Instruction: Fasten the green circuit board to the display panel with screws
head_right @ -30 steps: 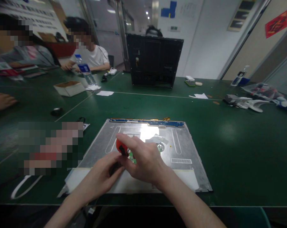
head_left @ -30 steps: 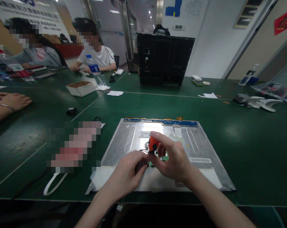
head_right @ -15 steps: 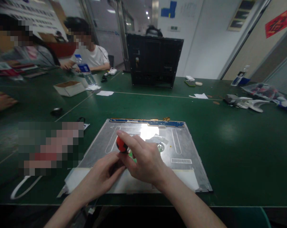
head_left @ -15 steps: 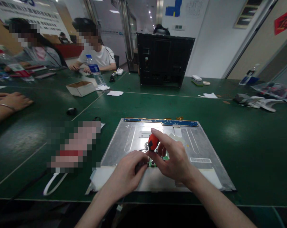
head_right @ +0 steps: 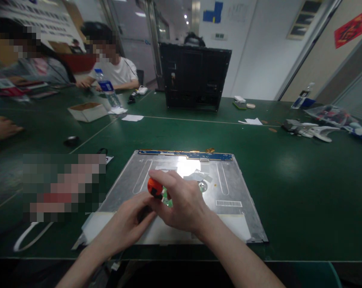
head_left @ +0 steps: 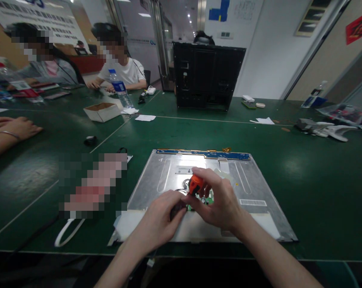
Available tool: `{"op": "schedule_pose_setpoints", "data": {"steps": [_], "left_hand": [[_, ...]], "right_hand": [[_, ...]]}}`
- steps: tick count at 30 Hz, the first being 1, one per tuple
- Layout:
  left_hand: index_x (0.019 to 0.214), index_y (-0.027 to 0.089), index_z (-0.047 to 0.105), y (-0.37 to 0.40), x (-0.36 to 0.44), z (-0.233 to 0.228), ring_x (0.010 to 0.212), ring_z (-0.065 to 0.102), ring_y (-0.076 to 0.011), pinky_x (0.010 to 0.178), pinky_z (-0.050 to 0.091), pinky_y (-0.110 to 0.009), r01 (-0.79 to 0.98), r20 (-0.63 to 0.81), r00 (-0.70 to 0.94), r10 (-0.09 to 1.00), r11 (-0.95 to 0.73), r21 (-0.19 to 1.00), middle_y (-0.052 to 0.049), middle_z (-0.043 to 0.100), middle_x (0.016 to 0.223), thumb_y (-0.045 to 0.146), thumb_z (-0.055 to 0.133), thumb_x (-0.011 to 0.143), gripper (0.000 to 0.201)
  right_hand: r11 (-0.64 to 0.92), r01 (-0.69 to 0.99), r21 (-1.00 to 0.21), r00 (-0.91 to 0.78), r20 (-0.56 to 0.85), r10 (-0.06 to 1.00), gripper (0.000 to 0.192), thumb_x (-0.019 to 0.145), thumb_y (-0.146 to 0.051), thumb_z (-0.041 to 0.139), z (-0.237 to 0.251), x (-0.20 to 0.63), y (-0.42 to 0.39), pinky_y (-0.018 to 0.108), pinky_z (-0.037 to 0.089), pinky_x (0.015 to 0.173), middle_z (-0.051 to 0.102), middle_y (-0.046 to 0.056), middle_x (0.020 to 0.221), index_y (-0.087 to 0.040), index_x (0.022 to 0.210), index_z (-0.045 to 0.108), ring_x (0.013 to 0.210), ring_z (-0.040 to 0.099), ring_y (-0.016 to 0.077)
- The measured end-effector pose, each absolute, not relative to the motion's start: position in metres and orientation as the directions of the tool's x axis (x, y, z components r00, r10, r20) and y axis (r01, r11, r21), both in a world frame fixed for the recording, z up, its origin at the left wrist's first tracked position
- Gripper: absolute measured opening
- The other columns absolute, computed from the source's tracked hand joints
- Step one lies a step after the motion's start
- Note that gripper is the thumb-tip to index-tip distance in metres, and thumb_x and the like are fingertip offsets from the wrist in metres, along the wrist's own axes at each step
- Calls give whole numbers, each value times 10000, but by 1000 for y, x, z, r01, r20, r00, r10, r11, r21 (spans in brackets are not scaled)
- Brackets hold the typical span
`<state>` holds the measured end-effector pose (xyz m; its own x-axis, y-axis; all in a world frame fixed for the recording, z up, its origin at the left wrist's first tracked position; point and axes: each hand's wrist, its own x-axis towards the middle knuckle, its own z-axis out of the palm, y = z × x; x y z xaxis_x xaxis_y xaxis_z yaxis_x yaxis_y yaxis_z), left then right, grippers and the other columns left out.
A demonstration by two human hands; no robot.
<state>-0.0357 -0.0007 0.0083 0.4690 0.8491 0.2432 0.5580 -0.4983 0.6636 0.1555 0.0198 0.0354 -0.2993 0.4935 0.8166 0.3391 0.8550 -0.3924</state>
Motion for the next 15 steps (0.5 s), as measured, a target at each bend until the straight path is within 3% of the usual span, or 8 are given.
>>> {"op": "schedule_pose_setpoints", "data": {"steps": [4, 9, 15], "left_hand": [[908, 191, 583, -1, -35, 9, 777, 582, -188, 712, 461, -319, 558, 240, 465, 852, -493, 668, -42, 639, 865, 172, 482, 889, 104], [857, 192, 565, 0, -36, 9, 736, 572, -180, 676, 442, -301, 572, 226, 475, 850, -494, 655, -27, 624, 805, 169, 489, 885, 84], [879, 189, 574, -1, -36, 10, 763, 582, -186, 696, 452, -309, 580, 209, 471, 857, -479, 658, -38, 638, 838, 172, 474, 885, 102]], "right_hand": [[844, 377, -381, -330, 797, 507, 554, 941, -236, 585, 38, 156, 20, 232, 492, 501, 652, 25, 940, -249, 1454, 378, 605, 562, 106], [833, 398, -384, -343, 780, 524, 671, 943, -195, 539, 36, 156, 18, 254, 510, 499, 675, 49, 947, -199, 1540, 233, 598, 580, 120], [848, 332, -414, -309, 802, 512, 627, 889, -136, 540, 34, 155, 17, 233, 486, 458, 681, 61, 973, -183, 1470, 309, 570, 574, 106]]}}
